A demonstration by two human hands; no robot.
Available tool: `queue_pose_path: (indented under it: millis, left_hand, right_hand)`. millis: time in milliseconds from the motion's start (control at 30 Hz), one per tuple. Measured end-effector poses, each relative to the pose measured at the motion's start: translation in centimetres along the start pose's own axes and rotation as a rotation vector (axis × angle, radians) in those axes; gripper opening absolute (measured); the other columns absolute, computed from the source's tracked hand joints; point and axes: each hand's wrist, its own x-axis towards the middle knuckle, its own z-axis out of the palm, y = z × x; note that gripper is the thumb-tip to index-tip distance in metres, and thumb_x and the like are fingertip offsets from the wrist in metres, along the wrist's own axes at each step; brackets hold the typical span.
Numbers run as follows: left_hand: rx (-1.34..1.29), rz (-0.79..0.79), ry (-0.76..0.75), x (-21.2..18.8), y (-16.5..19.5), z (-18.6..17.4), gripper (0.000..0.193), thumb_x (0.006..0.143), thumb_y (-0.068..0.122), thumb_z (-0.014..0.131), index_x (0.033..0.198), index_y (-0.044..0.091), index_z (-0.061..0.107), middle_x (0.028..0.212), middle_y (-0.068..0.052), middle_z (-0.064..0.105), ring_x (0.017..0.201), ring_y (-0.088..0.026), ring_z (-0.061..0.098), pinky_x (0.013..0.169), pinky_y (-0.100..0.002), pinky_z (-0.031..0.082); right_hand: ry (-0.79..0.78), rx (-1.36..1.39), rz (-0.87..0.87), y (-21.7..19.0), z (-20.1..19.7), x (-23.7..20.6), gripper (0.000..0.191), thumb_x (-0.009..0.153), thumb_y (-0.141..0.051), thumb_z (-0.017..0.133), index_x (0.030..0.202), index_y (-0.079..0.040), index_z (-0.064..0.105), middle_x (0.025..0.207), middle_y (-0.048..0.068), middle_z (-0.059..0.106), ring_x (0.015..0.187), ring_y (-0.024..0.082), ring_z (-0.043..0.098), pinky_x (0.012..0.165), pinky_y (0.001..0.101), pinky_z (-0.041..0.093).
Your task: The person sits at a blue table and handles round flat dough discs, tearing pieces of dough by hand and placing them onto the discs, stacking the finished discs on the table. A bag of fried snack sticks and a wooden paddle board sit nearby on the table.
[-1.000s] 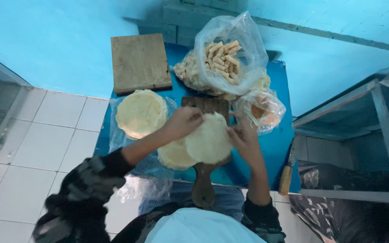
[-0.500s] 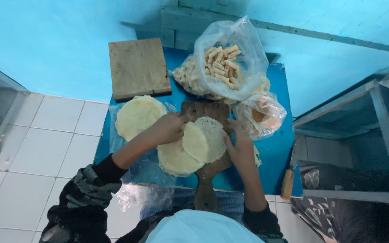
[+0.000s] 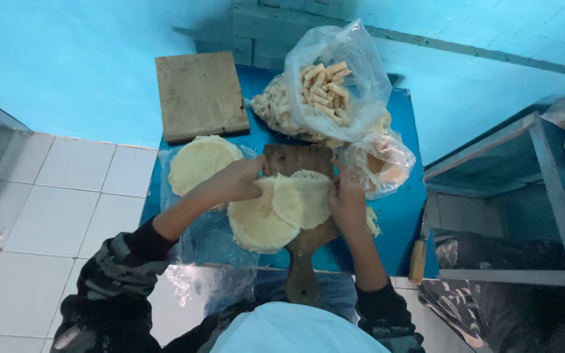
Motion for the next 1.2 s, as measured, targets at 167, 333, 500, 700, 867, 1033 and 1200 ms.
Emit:
queue_pose_path:
  millis: [167,333,500,700,867,1033,1200]
  left_hand:
    - [-0.114,-0.084,-0.02,-4.2,4.5,-4.2,0.052,0.073,0.019,0.077,0.116,0.008,0.051,0.085,-0.018,0.068,0.083,-0.038,0.068,0.073,-0.048,0.051]
    - [-0.146,-0.156,0.062,-7.5,5.5,-6.5,0.049,0.074,0.019,0.075,0.116,0.01,0.051,0.09,-0.012,0.066,0.077,-0.033,0.067,0.068,-0.046,0.051]
    - [-0.028,-0.056,0.353,-6.6,1.0,-6.6,0.044,0.08,0.011,0.071,0.119,0.006,0.052,0.095,-0.018,0.065,0.091,-0.038,0.066,0.075,-0.048,0.051]
    - [0.511,-0.288,0.468,-5.9,-0.5,-3.2,0.038,0.086,0.007,0.063,0.124,0.01,0.061,0.107,-0.017,0.068,0.099,-0.039,0.065,0.087,-0.053,0.048]
    - [0.739,0.017,0.785,-5.0,2.1,-1.6,0.038,0.077,0.017,0.066,0.113,0.005,0.063,0.115,-0.018,0.068,0.108,-0.039,0.062,0.092,-0.055,0.043]
    - [0.293,0.045,0.537,-3.3,3.3,-0.1,0.026,0.085,0.018,0.07,0.107,0.006,0.067,0.112,-0.016,0.067,0.105,-0.039,0.061,0.086,-0.052,0.047]
    - [0.239,0.094,0.357,0.0,2.7,3.1,0.024,0.09,0.023,0.07,0.103,0.003,0.066,0.111,-0.017,0.065,0.101,-0.04,0.061,0.083,-0.052,0.051]
  right_hand:
    - [-0.002,-0.047,0.002,-0.5,-0.1,-0.1,0.06,0.085,0.003,0.066,0.142,-0.011,0.052,0.085,0.019,0.067,0.083,0.041,0.067,0.073,0.0519,0.052]
    - [0.052,-0.053,-0.092,-1.5,-0.7,-0.6,0.059,0.082,0.002,0.069,0.138,-0.009,0.055,0.106,0.021,0.066,0.1,0.041,0.064,0.084,0.0494,0.052]
    - [-0.197,0.115,-0.136,-2.3,-2.3,-2.5,0.053,0.077,-0.002,0.078,0.127,-0.01,0.061,0.108,0.015,0.067,0.109,0.034,0.065,0.095,0.0436,0.051]
    - [-0.233,0.182,-0.189,-2.3,-2.5,-4.9,0.053,0.079,-0.003,0.077,0.13,-0.009,0.062,0.097,0.009,0.072,0.097,0.03,0.069,0.088,0.0416,0.053]
    - [-0.112,0.096,-0.406,-2.1,-1.6,-5.2,0.047,0.085,0.0,0.073,0.13,-0.01,0.063,0.098,0.01,0.07,0.094,0.031,0.067,0.084,0.0423,0.053]
    - [-0.308,0.214,-0.289,-2.8,-3.2,-6.2,0.053,0.082,0.005,0.069,0.133,-0.009,0.062,0.096,0.01,0.07,0.091,0.028,0.069,0.079,0.0387,0.055]
    - [-0.344,0.228,-0.116,-3.2,-4.7,-4.4,0.046,0.083,-0.002,0.075,0.127,-0.012,0.065,0.096,0.009,0.071,0.089,0.024,0.072,0.076,0.0343,0.057]
